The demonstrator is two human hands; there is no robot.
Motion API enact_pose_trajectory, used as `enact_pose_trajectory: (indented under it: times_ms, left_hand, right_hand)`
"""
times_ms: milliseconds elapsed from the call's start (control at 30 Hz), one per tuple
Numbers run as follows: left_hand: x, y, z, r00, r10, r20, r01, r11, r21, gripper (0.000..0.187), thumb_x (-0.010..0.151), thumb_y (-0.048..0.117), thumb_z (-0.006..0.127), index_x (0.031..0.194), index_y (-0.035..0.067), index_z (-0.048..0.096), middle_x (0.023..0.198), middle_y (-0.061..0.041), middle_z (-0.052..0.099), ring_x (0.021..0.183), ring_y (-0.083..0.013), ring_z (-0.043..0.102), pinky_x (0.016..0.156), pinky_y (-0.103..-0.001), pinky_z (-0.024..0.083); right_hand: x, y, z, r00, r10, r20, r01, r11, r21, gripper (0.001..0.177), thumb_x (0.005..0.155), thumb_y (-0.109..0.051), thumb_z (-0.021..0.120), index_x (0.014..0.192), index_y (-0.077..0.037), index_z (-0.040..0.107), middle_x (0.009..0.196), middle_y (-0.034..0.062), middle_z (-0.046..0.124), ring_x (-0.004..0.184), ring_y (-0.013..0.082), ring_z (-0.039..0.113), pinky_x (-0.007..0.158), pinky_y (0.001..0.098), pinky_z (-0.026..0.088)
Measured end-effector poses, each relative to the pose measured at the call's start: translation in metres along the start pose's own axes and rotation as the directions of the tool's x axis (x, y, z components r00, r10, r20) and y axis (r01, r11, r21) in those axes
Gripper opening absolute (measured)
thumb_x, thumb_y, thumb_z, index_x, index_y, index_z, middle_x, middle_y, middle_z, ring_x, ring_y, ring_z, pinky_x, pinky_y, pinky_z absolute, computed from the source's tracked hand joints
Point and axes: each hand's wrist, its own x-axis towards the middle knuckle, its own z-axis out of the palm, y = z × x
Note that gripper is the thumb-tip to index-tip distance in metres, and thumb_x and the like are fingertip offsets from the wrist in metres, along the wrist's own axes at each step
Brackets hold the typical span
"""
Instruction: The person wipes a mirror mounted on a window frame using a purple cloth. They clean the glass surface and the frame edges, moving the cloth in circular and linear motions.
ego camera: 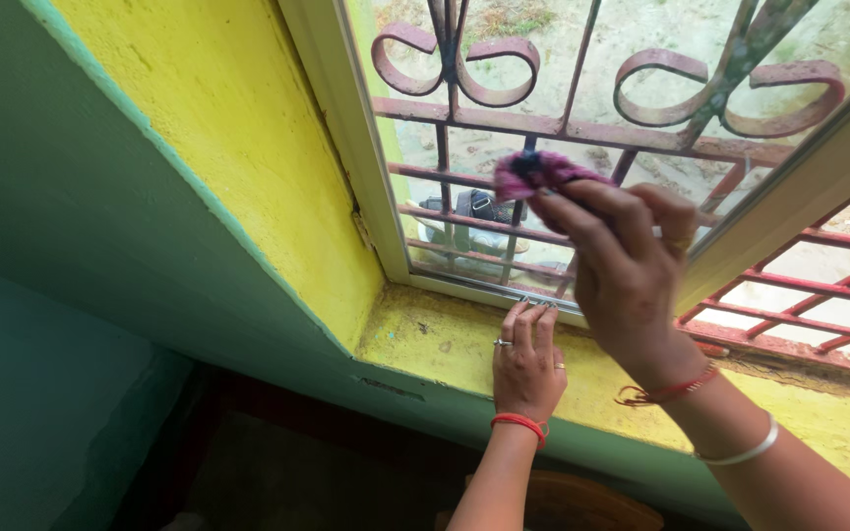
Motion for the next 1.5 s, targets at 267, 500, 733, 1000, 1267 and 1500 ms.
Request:
enact_pose_trajectory:
  times_ms: [267, 500, 733, 1000, 1267, 1500]
  left_hand:
    - [0.001, 0.0, -0.001, 0.999, 0.019, -0.028, -0.019, 1.0, -0.019, 0.053, 0.08, 0.004, 0.07, 0.131, 0.006, 0.056, 0.131, -0.011, 0.052, 0.138, -0.0317, 0.047, 0.108, -0.044, 0.047]
    - [0.001, -0.001, 0.001, 0.999, 0.011, -0.039, -0.011, 1.0, 0.003, 0.054, 0.081, 0.004, 0.071, 0.132, 0.007, 0.054, 0.133, -0.009, 0.052, 0.139, -0.0301, 0.048, 0.11, -0.044, 0.047]
    - [0.0, 0.001, 0.002, 1.0, -0.008, -0.024, 0.008, 1.0, -0.001, 0.055, 0.078, 0.005, 0.072, 0.13, 0.01, 0.056, 0.132, -0.007, 0.054, 0.137, -0.0296, 0.048, 0.109, -0.043, 0.047]
    - [-0.007, -0.007, 0.018, 0.998, -0.04, 0.049, 0.04, 0.999, -0.007, 0.053, 0.082, 0.007, 0.073, 0.133, 0.001, 0.058, 0.133, -0.018, 0.054, 0.133, -0.0377, 0.048, 0.102, -0.049, 0.047]
    - [-0.003, -0.005, 0.007, 0.99, -0.112, -0.085, 0.11, 0.994, -0.027, 0.048, 0.086, 0.004, 0.064, 0.132, 0.003, 0.051, 0.137, -0.016, 0.053, 0.139, -0.0358, 0.049, 0.11, -0.05, 0.043]
    - [0.009, 0.004, -0.008, 0.931, -0.295, -0.214, 0.279, 0.955, -0.105, 0.059, 0.088, 0.005, 0.059, 0.145, 0.003, 0.043, 0.145, -0.016, 0.046, 0.141, -0.0353, 0.045, 0.114, -0.05, 0.039]
  right_hand:
    - [-0.032, -0.005, 0.033, 0.953, -0.169, 0.253, 0.18, 0.983, -0.022, 0.059, 0.074, -0.006, 0.073, 0.131, -0.02, 0.071, 0.132, -0.0049, 0.062, 0.118, 0.0243, 0.05, 0.095, 0.0399, 0.042]
    - [-0.016, -0.004, 0.028, 0.974, -0.144, 0.174, 0.136, 0.989, 0.058, 0.046, 0.09, -0.004, 0.078, 0.134, -0.017, 0.071, 0.133, -0.0023, 0.066, 0.117, 0.0254, 0.051, 0.095, 0.0375, 0.04]
    - [0.034, -0.017, 0.019, 0.993, -0.119, -0.004, 0.119, 0.993, -0.027, 0.047, 0.103, 0.002, 0.07, 0.146, -0.016, 0.067, 0.147, 0.0009, 0.062, 0.125, 0.0249, 0.05, 0.104, 0.0372, 0.041]
    - [0.0, -0.013, 0.067, 0.919, -0.328, 0.218, 0.342, 0.939, -0.03, 0.057, 0.094, -0.007, 0.071, 0.147, -0.028, 0.064, 0.146, -0.011, 0.055, 0.126, 0.0192, 0.041, 0.098, 0.0351, 0.033]
    - [-0.049, 0.007, 0.057, 0.859, -0.296, 0.417, 0.325, 0.946, 0.001, 0.073, 0.079, -0.006, 0.068, 0.15, -0.021, 0.058, 0.154, -0.0051, 0.053, 0.129, 0.0243, 0.042, 0.107, 0.0368, 0.034]
    - [-0.1, 0.045, 0.009, 0.881, -0.175, 0.44, 0.226, 0.972, -0.066, 0.063, 0.078, -0.001, 0.068, 0.138, -0.019, 0.065, 0.147, -0.0079, 0.057, 0.128, 0.0207, 0.046, 0.104, 0.0396, 0.034]
